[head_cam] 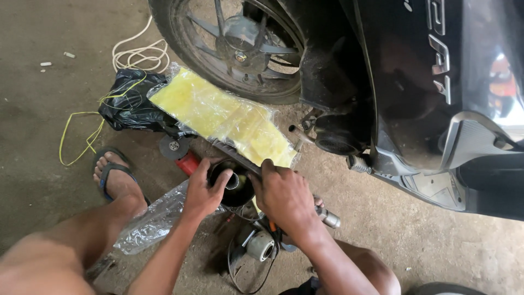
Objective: Stuffing fiberglass insulation into a motorcycle muffler.
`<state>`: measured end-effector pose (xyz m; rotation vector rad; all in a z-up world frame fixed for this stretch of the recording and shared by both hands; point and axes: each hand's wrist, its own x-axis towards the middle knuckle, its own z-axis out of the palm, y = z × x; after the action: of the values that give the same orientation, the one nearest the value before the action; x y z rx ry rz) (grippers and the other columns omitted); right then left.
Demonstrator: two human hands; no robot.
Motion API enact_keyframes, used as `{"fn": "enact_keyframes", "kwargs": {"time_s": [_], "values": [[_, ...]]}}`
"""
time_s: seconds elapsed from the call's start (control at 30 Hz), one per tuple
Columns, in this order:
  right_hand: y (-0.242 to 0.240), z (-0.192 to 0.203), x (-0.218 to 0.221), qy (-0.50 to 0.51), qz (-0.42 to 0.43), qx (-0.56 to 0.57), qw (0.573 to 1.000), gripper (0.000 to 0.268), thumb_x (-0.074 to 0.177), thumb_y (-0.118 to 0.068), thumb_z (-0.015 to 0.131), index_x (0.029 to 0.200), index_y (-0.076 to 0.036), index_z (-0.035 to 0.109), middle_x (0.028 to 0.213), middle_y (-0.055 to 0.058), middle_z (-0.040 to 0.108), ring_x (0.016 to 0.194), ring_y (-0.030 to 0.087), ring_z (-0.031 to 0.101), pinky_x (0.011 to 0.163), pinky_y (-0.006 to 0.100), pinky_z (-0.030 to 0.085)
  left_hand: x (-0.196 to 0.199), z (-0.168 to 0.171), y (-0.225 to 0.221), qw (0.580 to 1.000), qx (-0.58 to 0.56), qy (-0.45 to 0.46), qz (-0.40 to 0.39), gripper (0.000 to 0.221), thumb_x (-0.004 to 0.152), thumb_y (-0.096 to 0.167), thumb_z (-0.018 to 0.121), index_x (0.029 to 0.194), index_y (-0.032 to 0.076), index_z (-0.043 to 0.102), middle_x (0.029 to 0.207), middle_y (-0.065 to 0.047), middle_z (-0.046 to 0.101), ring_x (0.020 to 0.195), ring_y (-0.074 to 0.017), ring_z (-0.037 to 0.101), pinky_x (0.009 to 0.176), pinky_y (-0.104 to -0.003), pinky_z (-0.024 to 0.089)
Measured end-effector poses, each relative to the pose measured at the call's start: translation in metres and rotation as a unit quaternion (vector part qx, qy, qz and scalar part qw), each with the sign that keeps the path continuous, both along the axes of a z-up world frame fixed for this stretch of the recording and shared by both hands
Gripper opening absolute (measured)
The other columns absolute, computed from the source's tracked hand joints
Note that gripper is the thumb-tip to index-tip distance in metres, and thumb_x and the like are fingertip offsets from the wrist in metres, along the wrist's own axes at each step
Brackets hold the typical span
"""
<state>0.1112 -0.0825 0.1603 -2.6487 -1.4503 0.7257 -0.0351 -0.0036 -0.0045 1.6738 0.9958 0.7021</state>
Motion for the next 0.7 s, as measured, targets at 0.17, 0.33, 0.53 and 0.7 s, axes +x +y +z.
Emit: {"fn": "enact_keyframes", "kwargs": {"time_s": [0.17,0.33,0.53,0.7], "values": [[-0.012,-0.033,-0.004,-0.025,0.027,-0.006,0.999,0.038,0.096,-0.045,0.055,0.108,-0.010,0.064,0.090,0.017,0.075,0.086,0.047,0.075,0.077,0.058,0.060,0.004,-0.002,0.006,0.999,-0.041,0.005,0.000,0.040,0.094,0.034,0.071,0.115,0.001,0.066,0.100,-0.027,0.071,0.102,-0.0463,0.070,0.086,-0.054,0.058],[-0.025,0.021,0.002,-0.018,-0.006,0.027,0.999,0.034,0.093,-0.042,0.062,0.102,-0.010,0.069,0.085,0.017,0.076,0.083,0.046,0.075,0.072,0.058,0.061,0.007,-0.002,-0.001,0.999,-0.034,0.017,-0.001,0.039,0.090,0.038,0.076,0.115,0.010,0.068,0.100,-0.020,0.072,0.101,-0.0390,0.072,0.084,-0.048,0.060],[-0.027,0.048,0.015,-0.056,-0.042,0.044,0.997,0.037,0.091,-0.051,0.064,0.100,-0.016,0.068,0.080,0.013,0.075,0.082,0.041,0.075,0.069,0.056,0.061,0.020,-0.008,-0.002,1.000,-0.007,0.002,0.022,0.038,0.086,0.039,0.080,0.112,0.013,0.069,0.097,-0.018,0.074,0.098,-0.0364,0.073,0.081,-0.045,0.060],[-0.010,-0.017,0.013,-0.057,-0.004,0.057,0.997,0.037,0.094,-0.046,0.059,0.101,-0.010,0.064,0.080,0.014,0.074,0.078,0.042,0.076,0.069,0.057,0.061,0.019,0.006,0.000,1.000,-0.021,-0.011,0.012,0.036,0.084,0.035,0.082,0.107,0.010,0.070,0.092,-0.019,0.073,0.093,-0.0363,0.074,0.077,-0.045,0.060]]}}
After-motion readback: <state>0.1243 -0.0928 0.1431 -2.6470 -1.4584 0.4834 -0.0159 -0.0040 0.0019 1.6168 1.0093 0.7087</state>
